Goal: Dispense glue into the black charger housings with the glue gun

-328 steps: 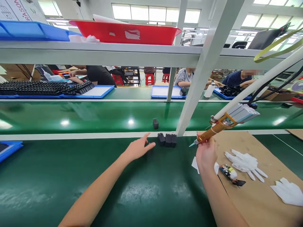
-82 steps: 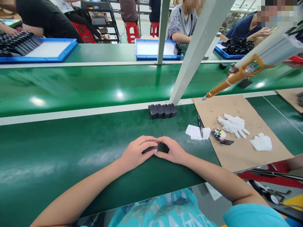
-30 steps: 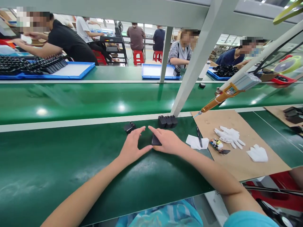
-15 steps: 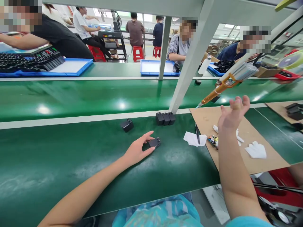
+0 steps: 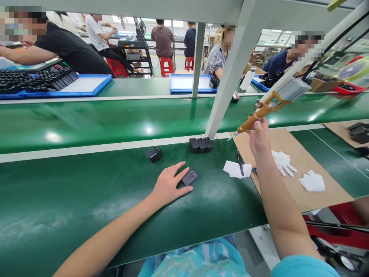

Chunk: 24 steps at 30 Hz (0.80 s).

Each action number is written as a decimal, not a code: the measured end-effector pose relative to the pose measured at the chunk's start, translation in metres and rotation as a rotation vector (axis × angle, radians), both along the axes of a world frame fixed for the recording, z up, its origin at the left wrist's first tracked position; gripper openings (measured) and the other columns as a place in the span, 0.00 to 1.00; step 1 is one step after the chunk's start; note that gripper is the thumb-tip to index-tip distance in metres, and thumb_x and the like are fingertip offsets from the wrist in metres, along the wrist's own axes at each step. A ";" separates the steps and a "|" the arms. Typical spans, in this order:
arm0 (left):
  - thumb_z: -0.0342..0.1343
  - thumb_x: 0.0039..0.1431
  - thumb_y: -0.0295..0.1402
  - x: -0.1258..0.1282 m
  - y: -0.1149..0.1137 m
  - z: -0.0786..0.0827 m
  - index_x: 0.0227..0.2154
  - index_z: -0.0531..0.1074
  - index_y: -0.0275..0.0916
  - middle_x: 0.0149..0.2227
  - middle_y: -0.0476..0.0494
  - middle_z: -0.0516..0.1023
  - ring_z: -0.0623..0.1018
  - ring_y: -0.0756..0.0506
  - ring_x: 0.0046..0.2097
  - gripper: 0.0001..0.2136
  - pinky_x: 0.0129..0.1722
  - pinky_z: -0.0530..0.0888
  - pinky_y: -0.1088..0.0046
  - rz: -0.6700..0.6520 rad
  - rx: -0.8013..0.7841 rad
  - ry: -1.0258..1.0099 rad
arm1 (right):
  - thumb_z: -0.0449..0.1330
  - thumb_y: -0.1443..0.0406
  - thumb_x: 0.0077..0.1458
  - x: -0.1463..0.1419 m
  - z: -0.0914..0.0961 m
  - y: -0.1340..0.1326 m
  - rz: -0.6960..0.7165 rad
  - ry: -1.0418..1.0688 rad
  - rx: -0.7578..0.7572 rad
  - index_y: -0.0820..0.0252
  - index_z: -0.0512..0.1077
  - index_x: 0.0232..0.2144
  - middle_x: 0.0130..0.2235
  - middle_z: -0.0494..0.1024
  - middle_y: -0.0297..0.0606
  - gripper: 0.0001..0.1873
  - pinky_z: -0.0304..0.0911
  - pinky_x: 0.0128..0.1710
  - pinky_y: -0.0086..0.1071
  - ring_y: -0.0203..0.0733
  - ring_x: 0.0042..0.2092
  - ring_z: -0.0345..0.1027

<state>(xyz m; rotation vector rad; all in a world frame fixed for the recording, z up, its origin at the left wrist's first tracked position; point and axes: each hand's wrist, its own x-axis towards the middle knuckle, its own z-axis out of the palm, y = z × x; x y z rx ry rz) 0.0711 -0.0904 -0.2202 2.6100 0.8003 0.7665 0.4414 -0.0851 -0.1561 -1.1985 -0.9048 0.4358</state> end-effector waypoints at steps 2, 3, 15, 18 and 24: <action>0.57 0.52 0.54 0.001 -0.004 -0.001 0.58 0.65 0.37 0.58 0.32 0.66 0.71 0.34 0.54 0.35 0.52 0.69 0.55 -0.008 0.050 0.065 | 0.61 0.47 0.45 -0.026 0.005 -0.011 0.051 0.015 0.043 0.50 0.64 0.47 0.49 0.69 0.38 0.29 0.63 0.38 0.30 0.38 0.47 0.65; 0.57 0.52 0.54 0.001 -0.005 -0.001 0.60 0.61 0.37 0.58 0.33 0.67 0.72 0.35 0.54 0.36 0.51 0.70 0.56 -0.003 0.005 0.079 | 0.62 0.48 0.45 -0.041 0.008 -0.017 0.079 0.033 0.065 0.50 0.64 0.46 0.47 0.70 0.38 0.27 0.64 0.38 0.30 0.38 0.46 0.66; 0.54 0.60 0.40 0.001 0.007 0.002 0.61 0.55 0.47 0.52 0.46 0.73 0.73 0.45 0.52 0.27 0.57 0.66 0.63 -0.146 -0.723 -0.089 | 0.59 0.52 0.52 -0.170 0.040 -0.055 0.464 0.265 0.221 0.53 0.65 0.44 0.35 0.69 0.31 0.20 0.59 0.25 0.29 0.25 0.20 0.59; 0.53 0.61 0.40 -0.001 0.013 0.001 0.61 0.55 0.45 0.52 0.43 0.73 0.73 0.44 0.52 0.27 0.58 0.65 0.60 -0.213 -0.808 -0.132 | 0.59 0.54 0.52 -0.186 0.045 -0.039 0.463 0.354 0.233 0.54 0.64 0.42 0.34 0.68 0.29 0.17 0.58 0.25 0.28 0.22 0.19 0.56; 0.50 0.63 0.40 -0.012 0.015 0.002 0.60 0.57 0.45 0.45 0.44 0.76 0.75 0.46 0.47 0.24 0.53 0.68 0.62 -0.157 -0.829 -0.105 | 0.60 0.57 0.53 -0.204 0.044 -0.019 0.462 0.409 0.334 0.52 0.62 0.41 0.38 0.67 0.29 0.15 0.58 0.27 0.28 0.23 0.21 0.58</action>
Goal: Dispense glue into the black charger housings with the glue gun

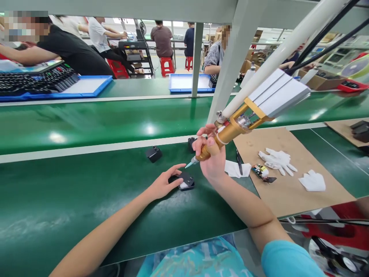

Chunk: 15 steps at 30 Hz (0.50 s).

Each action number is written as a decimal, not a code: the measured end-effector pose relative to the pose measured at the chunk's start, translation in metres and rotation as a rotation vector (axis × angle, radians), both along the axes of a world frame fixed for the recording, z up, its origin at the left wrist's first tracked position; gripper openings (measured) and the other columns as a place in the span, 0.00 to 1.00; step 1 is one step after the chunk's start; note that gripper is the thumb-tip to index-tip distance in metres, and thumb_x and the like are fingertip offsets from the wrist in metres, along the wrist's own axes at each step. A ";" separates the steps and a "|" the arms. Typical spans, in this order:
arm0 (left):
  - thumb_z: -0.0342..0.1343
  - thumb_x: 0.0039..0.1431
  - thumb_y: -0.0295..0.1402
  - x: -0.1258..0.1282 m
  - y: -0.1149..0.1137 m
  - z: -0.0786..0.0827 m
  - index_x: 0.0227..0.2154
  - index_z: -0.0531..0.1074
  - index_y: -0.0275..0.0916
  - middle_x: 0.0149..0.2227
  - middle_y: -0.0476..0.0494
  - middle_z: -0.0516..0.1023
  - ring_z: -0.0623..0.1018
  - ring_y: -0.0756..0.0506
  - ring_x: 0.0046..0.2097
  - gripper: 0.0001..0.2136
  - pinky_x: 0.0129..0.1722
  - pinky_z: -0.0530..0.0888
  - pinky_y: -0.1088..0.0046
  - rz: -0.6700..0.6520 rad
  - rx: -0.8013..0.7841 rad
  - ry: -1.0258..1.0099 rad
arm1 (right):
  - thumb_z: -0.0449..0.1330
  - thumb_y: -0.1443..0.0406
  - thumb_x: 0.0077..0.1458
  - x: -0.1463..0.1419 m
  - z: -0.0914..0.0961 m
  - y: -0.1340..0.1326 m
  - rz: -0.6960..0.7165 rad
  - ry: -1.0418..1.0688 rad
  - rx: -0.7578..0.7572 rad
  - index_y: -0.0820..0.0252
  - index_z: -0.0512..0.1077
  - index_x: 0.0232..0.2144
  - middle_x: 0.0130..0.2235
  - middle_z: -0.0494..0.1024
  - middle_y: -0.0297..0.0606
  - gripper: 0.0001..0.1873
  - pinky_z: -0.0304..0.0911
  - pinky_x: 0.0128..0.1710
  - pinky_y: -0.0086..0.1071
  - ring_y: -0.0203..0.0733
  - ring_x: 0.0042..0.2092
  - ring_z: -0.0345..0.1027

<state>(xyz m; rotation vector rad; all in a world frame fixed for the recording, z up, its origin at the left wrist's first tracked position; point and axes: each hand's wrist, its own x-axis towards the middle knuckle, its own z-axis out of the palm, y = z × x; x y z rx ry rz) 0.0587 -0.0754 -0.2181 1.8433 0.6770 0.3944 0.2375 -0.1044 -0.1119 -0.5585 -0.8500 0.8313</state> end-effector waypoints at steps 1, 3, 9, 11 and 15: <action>0.50 0.63 0.40 -0.001 -0.001 0.001 0.60 0.57 0.45 0.43 0.45 0.76 0.75 0.46 0.45 0.23 0.51 0.69 0.64 0.032 0.013 0.020 | 0.60 0.57 0.52 0.001 -0.002 0.000 -0.006 -0.008 0.007 0.52 0.62 0.41 0.38 0.67 0.29 0.15 0.58 0.27 0.29 0.23 0.21 0.59; 0.49 0.64 0.41 0.000 -0.005 0.003 0.59 0.60 0.44 0.39 0.47 0.76 0.76 0.48 0.41 0.22 0.48 0.70 0.67 0.085 0.046 0.045 | 0.60 0.56 0.51 0.005 -0.005 0.000 -0.031 -0.026 0.011 0.52 0.63 0.41 0.37 0.67 0.30 0.16 0.58 0.27 0.29 0.24 0.21 0.59; 0.44 0.66 0.37 0.003 -0.015 0.007 0.48 0.73 0.45 0.41 0.45 0.76 0.75 0.48 0.42 0.15 0.45 0.71 0.71 0.075 0.360 0.074 | 0.58 0.56 0.52 0.018 -0.010 0.003 -0.067 0.002 0.015 0.53 0.64 0.39 0.37 0.67 0.30 0.13 0.58 0.28 0.30 0.24 0.21 0.57; 0.50 0.63 0.42 -0.001 -0.017 0.006 0.50 0.72 0.45 0.45 0.43 0.75 0.75 0.46 0.44 0.16 0.46 0.71 0.69 0.010 0.493 0.104 | 0.57 0.55 0.52 0.019 -0.010 0.004 -0.058 0.009 0.027 0.53 0.65 0.39 0.38 0.67 0.31 0.14 0.59 0.29 0.31 0.25 0.22 0.58; 0.60 0.53 0.45 -0.003 -0.019 -0.002 0.59 0.61 0.45 0.54 0.39 0.68 0.72 0.41 0.51 0.31 0.49 0.71 0.63 -0.006 0.632 0.208 | 0.58 0.54 0.51 0.017 -0.010 0.002 -0.033 0.017 0.061 0.53 0.66 0.41 0.39 0.66 0.33 0.16 0.58 0.29 0.32 0.26 0.22 0.59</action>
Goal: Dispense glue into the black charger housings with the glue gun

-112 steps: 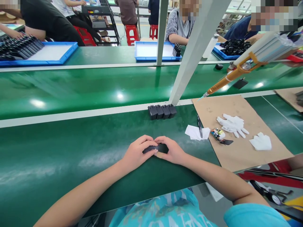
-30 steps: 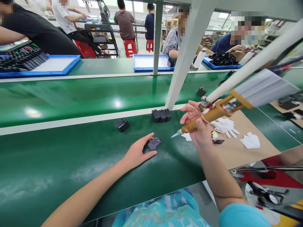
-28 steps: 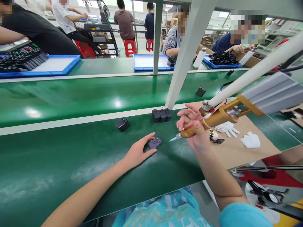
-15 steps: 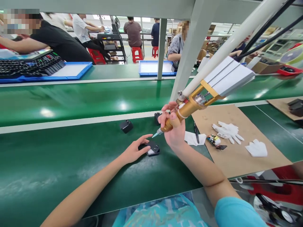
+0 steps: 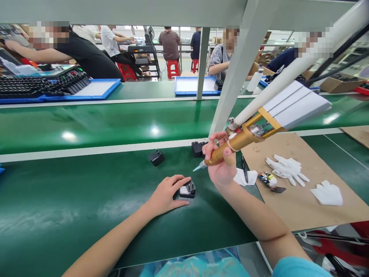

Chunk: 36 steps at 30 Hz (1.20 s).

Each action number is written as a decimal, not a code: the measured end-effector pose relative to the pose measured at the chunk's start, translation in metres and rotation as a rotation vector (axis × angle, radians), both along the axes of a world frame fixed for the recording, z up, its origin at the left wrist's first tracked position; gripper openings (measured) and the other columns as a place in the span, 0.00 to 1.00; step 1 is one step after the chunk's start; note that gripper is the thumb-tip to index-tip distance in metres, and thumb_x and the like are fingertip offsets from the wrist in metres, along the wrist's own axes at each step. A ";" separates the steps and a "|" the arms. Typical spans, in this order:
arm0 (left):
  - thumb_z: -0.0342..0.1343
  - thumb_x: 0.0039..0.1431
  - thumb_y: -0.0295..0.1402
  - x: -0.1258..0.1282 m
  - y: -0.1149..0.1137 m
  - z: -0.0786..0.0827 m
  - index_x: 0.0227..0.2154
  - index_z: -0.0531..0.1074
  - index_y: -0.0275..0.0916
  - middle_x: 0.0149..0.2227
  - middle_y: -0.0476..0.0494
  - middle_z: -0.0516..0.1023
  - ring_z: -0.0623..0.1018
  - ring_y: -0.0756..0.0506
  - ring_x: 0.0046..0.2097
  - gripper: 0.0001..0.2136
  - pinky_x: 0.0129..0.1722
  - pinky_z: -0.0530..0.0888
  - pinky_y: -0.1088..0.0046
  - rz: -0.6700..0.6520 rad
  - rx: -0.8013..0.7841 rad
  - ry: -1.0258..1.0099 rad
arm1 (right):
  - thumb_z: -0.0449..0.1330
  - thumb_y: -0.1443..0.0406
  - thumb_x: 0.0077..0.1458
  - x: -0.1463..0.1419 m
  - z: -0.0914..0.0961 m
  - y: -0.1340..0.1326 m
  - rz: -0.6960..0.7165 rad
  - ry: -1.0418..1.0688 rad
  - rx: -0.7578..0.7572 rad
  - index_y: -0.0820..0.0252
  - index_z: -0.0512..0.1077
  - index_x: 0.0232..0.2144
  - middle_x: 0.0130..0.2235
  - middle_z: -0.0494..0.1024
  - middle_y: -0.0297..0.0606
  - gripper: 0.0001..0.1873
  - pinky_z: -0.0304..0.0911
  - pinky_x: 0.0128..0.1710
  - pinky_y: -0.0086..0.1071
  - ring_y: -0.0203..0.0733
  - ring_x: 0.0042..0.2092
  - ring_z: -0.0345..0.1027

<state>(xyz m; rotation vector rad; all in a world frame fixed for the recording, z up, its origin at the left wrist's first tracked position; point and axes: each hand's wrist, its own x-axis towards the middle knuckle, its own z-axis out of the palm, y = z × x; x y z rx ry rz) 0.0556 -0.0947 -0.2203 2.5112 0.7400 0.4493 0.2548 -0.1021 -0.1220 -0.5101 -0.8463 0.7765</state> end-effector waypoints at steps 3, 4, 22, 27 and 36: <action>0.58 0.57 0.39 0.005 -0.002 -0.006 0.56 0.62 0.43 0.57 0.39 0.66 0.71 0.42 0.55 0.24 0.53 0.70 0.62 0.049 -0.012 -0.053 | 0.59 0.50 0.49 -0.005 0.000 -0.004 0.040 -0.008 -0.008 0.53 0.65 0.40 0.38 0.66 0.33 0.20 0.58 0.28 0.32 0.26 0.22 0.58; 0.58 0.57 0.38 0.007 -0.003 -0.008 0.54 0.63 0.42 0.56 0.40 0.68 0.72 0.43 0.54 0.22 0.52 0.71 0.62 0.057 -0.029 -0.071 | 0.59 0.49 0.48 -0.007 -0.001 -0.006 0.053 -0.016 -0.011 0.52 0.65 0.40 0.38 0.66 0.32 0.21 0.58 0.28 0.33 0.27 0.21 0.58; 0.59 0.55 0.39 -0.002 -0.008 0.012 0.45 0.68 0.40 0.33 0.47 0.75 0.76 0.50 0.31 0.16 0.29 0.74 0.76 0.298 0.182 -0.243 | 0.63 0.49 0.46 -0.025 0.003 -0.022 0.145 0.020 -0.028 0.50 0.60 0.39 0.36 0.63 0.29 0.23 0.58 0.25 0.31 0.24 0.20 0.57; 0.59 0.55 0.39 -0.003 -0.015 0.023 0.44 0.68 0.39 0.31 0.48 0.74 0.76 0.50 0.29 0.16 0.28 0.73 0.76 0.269 0.197 -0.273 | 0.63 0.50 0.46 -0.026 0.004 -0.023 0.156 0.016 -0.034 0.51 0.58 0.37 0.37 0.63 0.28 0.23 0.59 0.21 0.29 0.24 0.20 0.56; 0.60 0.54 0.38 -0.004 -0.020 0.029 0.42 0.68 0.39 0.30 0.48 0.75 0.75 0.50 0.28 0.15 0.27 0.73 0.77 0.265 0.190 -0.283 | 0.62 0.52 0.49 -0.025 0.005 -0.026 0.181 0.028 -0.007 0.54 0.55 0.32 0.34 0.61 0.28 0.21 0.57 0.16 0.25 0.25 0.20 0.56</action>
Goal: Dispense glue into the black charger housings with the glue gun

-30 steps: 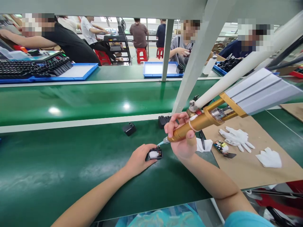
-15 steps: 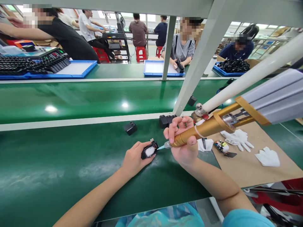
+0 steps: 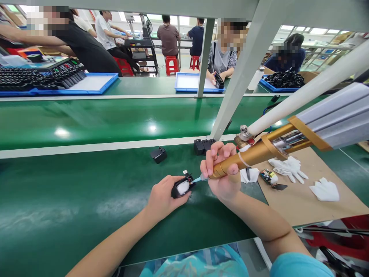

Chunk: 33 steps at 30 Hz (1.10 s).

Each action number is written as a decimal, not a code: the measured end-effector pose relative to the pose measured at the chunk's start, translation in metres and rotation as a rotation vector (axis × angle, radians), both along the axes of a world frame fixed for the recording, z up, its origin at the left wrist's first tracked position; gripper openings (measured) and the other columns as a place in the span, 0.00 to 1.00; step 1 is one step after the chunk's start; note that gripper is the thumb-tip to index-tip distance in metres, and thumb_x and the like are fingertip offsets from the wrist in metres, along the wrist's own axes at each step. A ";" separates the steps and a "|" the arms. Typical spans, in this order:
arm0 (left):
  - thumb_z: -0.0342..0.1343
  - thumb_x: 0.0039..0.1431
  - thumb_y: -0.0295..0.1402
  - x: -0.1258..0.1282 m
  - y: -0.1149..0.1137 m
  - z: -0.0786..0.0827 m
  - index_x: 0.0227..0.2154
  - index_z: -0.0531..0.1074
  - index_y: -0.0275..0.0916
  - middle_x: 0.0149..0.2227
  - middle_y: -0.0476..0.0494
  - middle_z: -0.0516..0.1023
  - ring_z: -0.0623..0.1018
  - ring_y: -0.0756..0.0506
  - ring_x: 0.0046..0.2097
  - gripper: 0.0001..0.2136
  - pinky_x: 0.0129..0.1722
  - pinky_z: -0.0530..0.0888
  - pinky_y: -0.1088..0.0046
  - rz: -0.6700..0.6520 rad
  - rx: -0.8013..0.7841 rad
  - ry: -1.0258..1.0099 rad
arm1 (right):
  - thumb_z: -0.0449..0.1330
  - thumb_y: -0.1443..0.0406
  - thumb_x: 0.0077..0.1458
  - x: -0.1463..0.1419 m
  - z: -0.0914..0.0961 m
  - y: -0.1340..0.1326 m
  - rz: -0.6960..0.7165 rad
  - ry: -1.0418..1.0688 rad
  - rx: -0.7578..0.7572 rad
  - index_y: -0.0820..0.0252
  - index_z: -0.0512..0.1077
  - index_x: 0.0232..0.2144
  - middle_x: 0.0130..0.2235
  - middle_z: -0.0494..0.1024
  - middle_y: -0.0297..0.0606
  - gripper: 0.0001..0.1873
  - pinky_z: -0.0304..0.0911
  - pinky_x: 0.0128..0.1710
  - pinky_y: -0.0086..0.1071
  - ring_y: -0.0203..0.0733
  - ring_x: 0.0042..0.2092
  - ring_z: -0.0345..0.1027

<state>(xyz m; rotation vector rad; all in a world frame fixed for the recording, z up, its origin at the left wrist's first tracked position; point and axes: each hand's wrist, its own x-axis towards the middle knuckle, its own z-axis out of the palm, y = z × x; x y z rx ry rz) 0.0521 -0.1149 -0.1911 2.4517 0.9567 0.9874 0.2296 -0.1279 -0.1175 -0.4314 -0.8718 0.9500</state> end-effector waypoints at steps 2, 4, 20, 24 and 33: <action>0.60 0.54 0.37 0.001 0.001 0.000 0.43 0.68 0.39 0.30 0.48 0.75 0.75 0.50 0.28 0.15 0.27 0.73 0.77 0.000 0.019 -0.001 | 0.62 0.52 0.49 -0.001 -0.001 0.000 0.011 0.001 0.015 0.52 0.58 0.34 0.36 0.62 0.29 0.19 0.57 0.16 0.25 0.25 0.21 0.57; 0.60 0.54 0.38 0.001 0.001 0.000 0.43 0.67 0.39 0.30 0.48 0.75 0.76 0.50 0.28 0.15 0.27 0.73 0.77 -0.002 0.038 0.001 | 0.62 0.52 0.48 -0.001 -0.001 0.000 0.019 0.000 0.029 0.51 0.60 0.38 0.37 0.62 0.30 0.19 0.57 0.16 0.26 0.25 0.21 0.57; 0.60 0.53 0.37 0.018 -0.006 -0.010 0.44 0.67 0.39 0.33 0.47 0.76 0.77 0.50 0.32 0.17 0.28 0.73 0.78 -0.054 -0.002 0.004 | 0.61 0.50 0.49 -0.005 0.001 -0.008 0.119 0.035 0.082 0.49 0.63 0.42 0.38 0.63 0.32 0.20 0.59 0.19 0.27 0.26 0.22 0.59; 0.61 0.53 0.36 0.023 -0.011 -0.011 0.43 0.67 0.39 0.31 0.49 0.74 0.75 0.51 0.29 0.16 0.27 0.72 0.79 -0.102 0.005 -0.060 | 0.61 0.51 0.49 -0.009 0.003 -0.014 0.148 0.053 0.104 0.50 0.63 0.43 0.38 0.63 0.32 0.21 0.58 0.19 0.27 0.26 0.23 0.59; 0.61 0.54 0.36 0.022 -0.012 -0.007 0.46 0.65 0.40 0.33 0.48 0.75 0.76 0.51 0.32 0.18 0.30 0.73 0.79 -0.184 0.024 -0.138 | 0.59 0.52 0.53 -0.015 0.006 -0.021 0.163 0.026 0.097 0.54 0.60 0.35 0.36 0.62 0.32 0.16 0.59 0.18 0.25 0.26 0.23 0.59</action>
